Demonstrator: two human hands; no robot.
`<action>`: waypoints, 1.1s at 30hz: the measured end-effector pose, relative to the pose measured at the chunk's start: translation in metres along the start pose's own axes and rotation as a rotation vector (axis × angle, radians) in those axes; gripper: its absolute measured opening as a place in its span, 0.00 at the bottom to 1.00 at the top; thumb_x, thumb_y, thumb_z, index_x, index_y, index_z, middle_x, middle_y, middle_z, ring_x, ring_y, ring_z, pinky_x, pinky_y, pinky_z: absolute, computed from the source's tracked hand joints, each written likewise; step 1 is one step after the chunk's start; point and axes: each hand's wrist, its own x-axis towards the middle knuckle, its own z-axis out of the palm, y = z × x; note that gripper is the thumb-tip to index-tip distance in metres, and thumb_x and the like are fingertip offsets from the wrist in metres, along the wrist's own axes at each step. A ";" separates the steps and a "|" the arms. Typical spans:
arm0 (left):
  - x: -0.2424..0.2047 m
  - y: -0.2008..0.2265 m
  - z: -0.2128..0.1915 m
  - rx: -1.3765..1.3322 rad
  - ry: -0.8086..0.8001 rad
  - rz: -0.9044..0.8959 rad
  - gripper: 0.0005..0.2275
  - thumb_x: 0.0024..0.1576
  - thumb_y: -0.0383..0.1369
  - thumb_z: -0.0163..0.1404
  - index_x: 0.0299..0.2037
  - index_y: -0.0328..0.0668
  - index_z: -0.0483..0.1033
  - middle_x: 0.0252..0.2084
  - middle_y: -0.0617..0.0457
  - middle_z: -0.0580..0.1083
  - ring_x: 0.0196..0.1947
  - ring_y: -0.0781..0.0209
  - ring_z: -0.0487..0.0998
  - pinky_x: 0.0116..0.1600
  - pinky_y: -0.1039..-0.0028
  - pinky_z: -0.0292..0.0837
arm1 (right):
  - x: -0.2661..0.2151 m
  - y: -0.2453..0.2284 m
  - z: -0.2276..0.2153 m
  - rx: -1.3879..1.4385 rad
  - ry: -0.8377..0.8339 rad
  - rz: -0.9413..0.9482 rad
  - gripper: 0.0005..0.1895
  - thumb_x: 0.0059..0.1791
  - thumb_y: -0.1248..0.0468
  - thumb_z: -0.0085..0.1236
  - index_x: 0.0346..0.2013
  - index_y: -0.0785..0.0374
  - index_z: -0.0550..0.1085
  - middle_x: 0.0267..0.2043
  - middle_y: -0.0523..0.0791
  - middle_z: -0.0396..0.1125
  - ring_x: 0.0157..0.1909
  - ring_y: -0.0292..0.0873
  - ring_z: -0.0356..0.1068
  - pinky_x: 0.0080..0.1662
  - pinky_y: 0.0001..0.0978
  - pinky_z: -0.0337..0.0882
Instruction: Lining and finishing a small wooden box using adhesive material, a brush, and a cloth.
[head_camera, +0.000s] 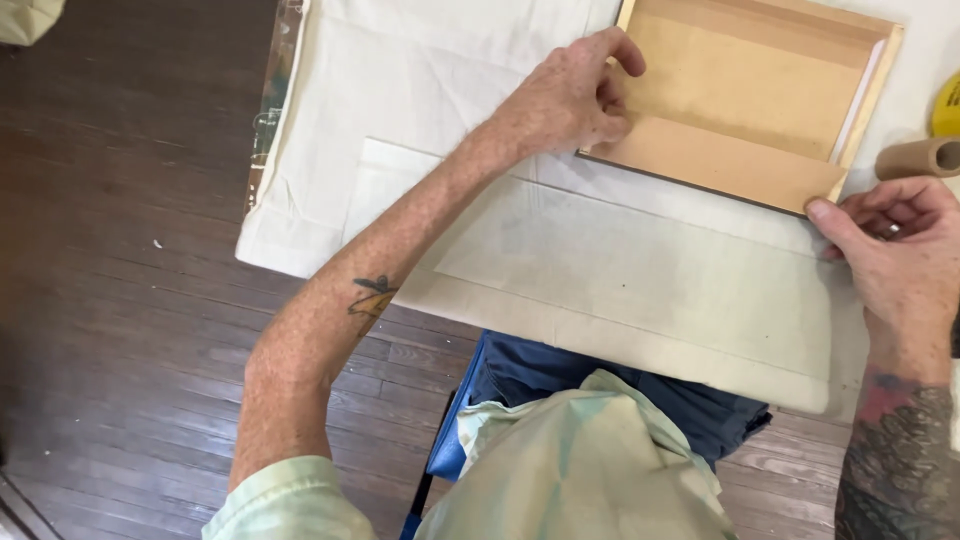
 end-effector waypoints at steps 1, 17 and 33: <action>0.001 -0.001 0.001 0.007 0.015 -0.002 0.17 0.48 0.23 0.54 0.47 0.47 0.68 0.27 0.64 0.79 0.29 0.71 0.79 0.34 0.80 0.75 | 0.002 0.002 -0.001 0.010 0.002 0.002 0.22 0.58 0.71 0.73 0.45 0.56 0.63 0.42 0.45 0.70 0.39 0.31 0.69 0.38 0.21 0.74; -0.008 0.027 -0.002 0.008 -0.011 -0.147 0.20 0.50 0.21 0.54 0.53 0.44 0.69 0.31 0.60 0.78 0.28 0.70 0.73 0.33 0.80 0.67 | 0.001 -0.020 -0.002 0.223 -0.011 0.064 0.17 0.54 0.72 0.63 0.37 0.56 0.61 0.39 0.46 0.70 0.35 0.36 0.72 0.36 0.27 0.81; -0.005 0.015 0.000 0.028 0.023 -0.104 0.19 0.51 0.22 0.55 0.52 0.45 0.69 0.31 0.60 0.75 0.26 0.71 0.71 0.31 0.81 0.65 | 0.002 -0.024 0.003 0.059 -0.035 0.009 0.23 0.49 0.69 0.75 0.38 0.53 0.64 0.38 0.41 0.71 0.33 0.28 0.66 0.35 0.18 0.70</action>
